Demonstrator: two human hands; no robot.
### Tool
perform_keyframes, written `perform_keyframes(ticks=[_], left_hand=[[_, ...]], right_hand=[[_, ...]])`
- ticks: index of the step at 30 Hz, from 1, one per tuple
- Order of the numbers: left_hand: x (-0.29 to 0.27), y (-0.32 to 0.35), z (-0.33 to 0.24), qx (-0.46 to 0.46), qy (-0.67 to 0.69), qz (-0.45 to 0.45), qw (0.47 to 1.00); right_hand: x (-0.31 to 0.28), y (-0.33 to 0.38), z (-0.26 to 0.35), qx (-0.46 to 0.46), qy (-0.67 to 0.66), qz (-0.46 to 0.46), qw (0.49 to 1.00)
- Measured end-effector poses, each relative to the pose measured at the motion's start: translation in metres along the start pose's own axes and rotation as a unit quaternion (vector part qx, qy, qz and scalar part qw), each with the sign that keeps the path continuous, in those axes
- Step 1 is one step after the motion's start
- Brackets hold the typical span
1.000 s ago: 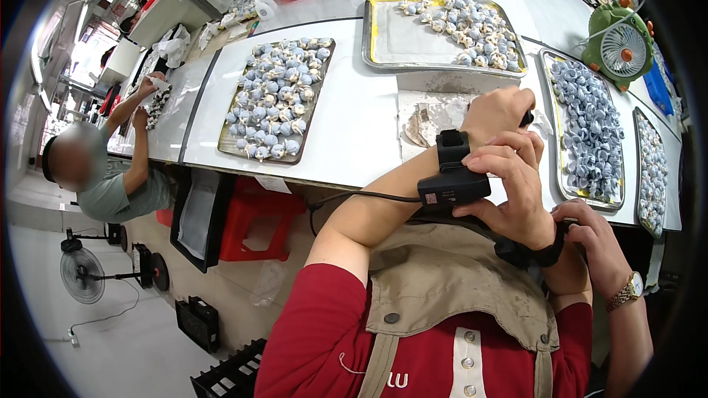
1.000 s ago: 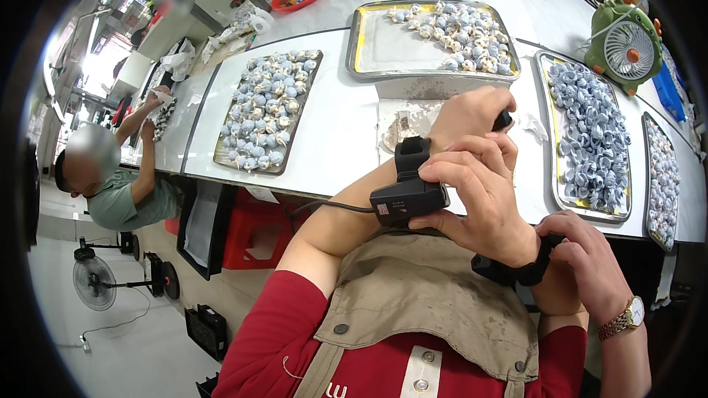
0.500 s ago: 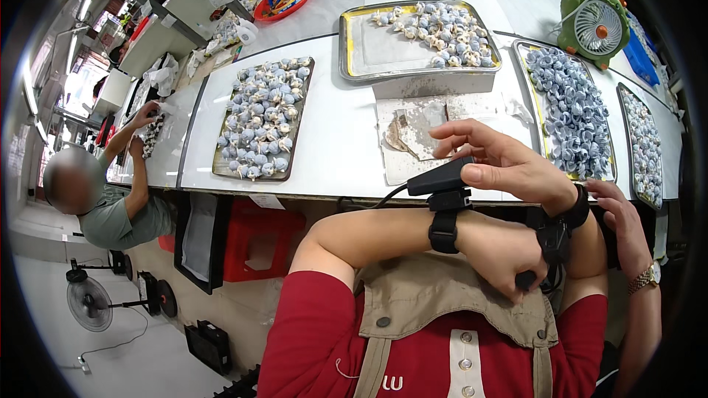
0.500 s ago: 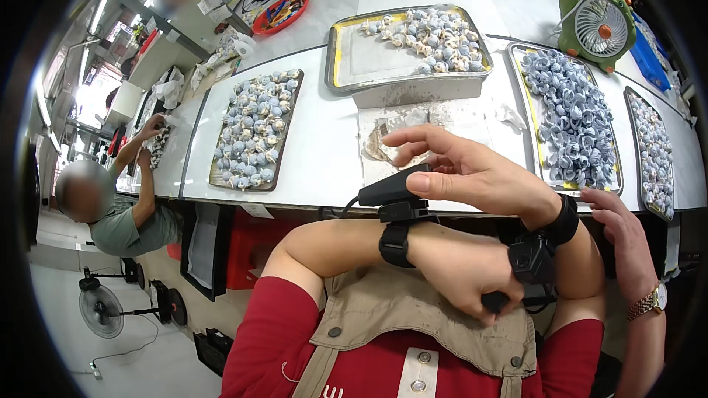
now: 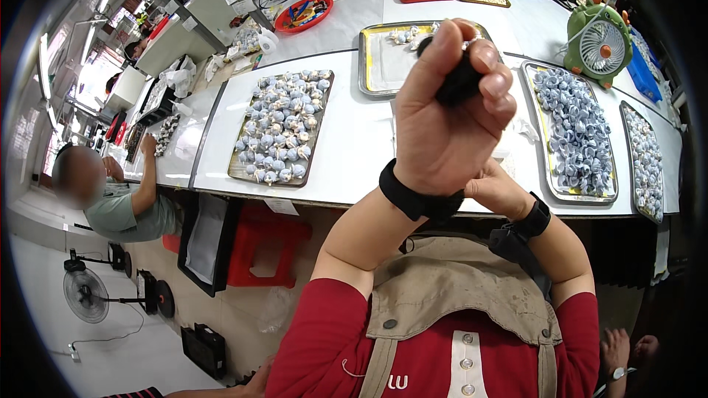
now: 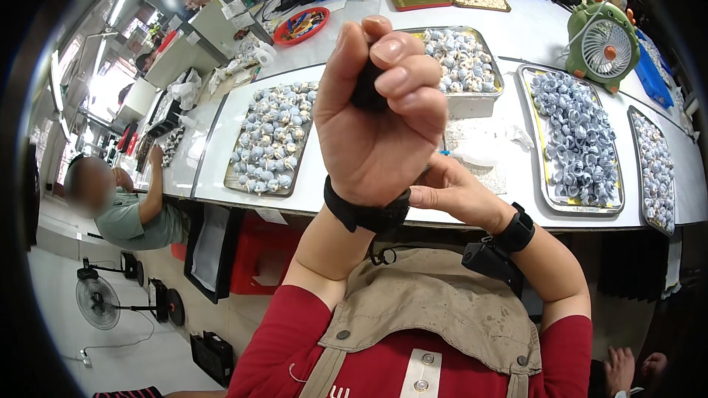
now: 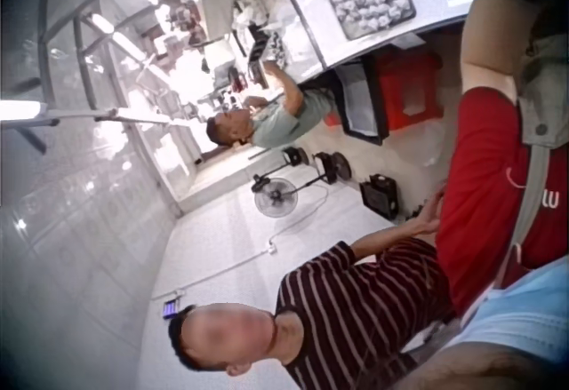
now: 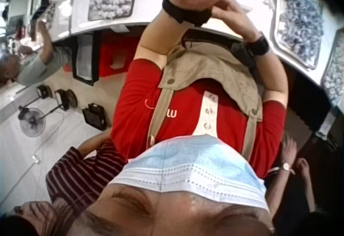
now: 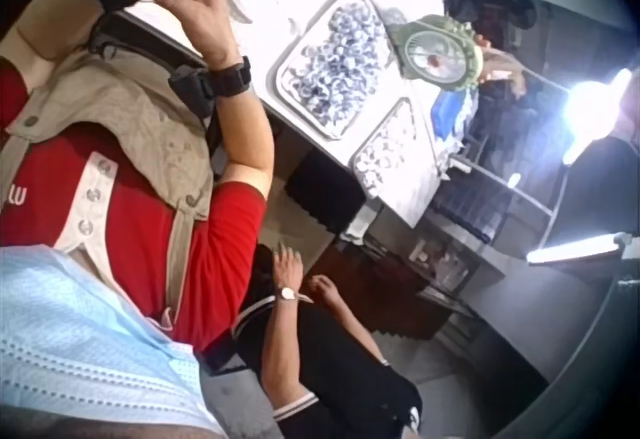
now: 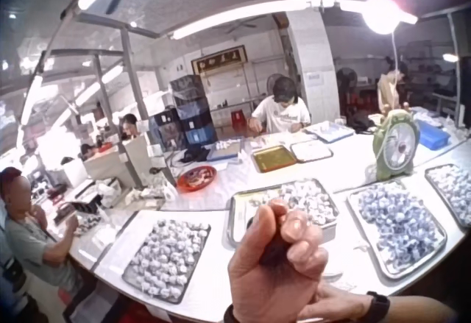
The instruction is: Wearing and adjusting a wrist-mounted scanner or electronic device in a factory setting.
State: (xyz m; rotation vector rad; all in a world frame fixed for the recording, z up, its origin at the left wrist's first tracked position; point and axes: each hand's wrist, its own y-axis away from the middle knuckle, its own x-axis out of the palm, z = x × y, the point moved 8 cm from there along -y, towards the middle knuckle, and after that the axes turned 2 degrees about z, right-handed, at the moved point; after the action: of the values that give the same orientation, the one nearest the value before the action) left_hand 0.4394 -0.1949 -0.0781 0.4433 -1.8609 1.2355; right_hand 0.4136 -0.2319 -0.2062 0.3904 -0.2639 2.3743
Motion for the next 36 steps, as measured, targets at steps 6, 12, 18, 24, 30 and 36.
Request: perform_keyframes(ticks=[6, 12, 18, 24, 30, 36], left_hand=[[-0.003, 0.012, -0.072, 0.339, -0.482, -0.155, 0.793], [-0.014, 0.013, -0.077, 0.33, -0.52, -0.182, 0.766], [0.004, 0.018, -0.074, 0.395, -0.747, -0.139, 0.517], [-0.025, 0.016, -0.074, 0.324, -0.606, -0.201, 0.698], [-0.043, 0.026, -0.076, 0.291, -0.464, -0.246, 0.8], [-0.096, 0.036, -0.077, 0.27, -0.399, -0.329, 0.812]], right_hand=[[0.003, 0.004, 0.005, -0.026, 0.035, -0.103, 0.994], [0.016, 0.003, 0.019, -0.085, 0.02, -0.132, 0.987], [0.012, 0.008, 0.009, -0.049, 0.034, -0.168, 0.984], [0.025, 0.009, 0.015, -0.078, 0.138, -0.136, 0.978], [0.022, 0.014, 0.008, -0.036, -0.023, -0.074, 0.996], [0.004, 0.009, -0.008, -0.003, -0.001, -0.096, 0.995]])
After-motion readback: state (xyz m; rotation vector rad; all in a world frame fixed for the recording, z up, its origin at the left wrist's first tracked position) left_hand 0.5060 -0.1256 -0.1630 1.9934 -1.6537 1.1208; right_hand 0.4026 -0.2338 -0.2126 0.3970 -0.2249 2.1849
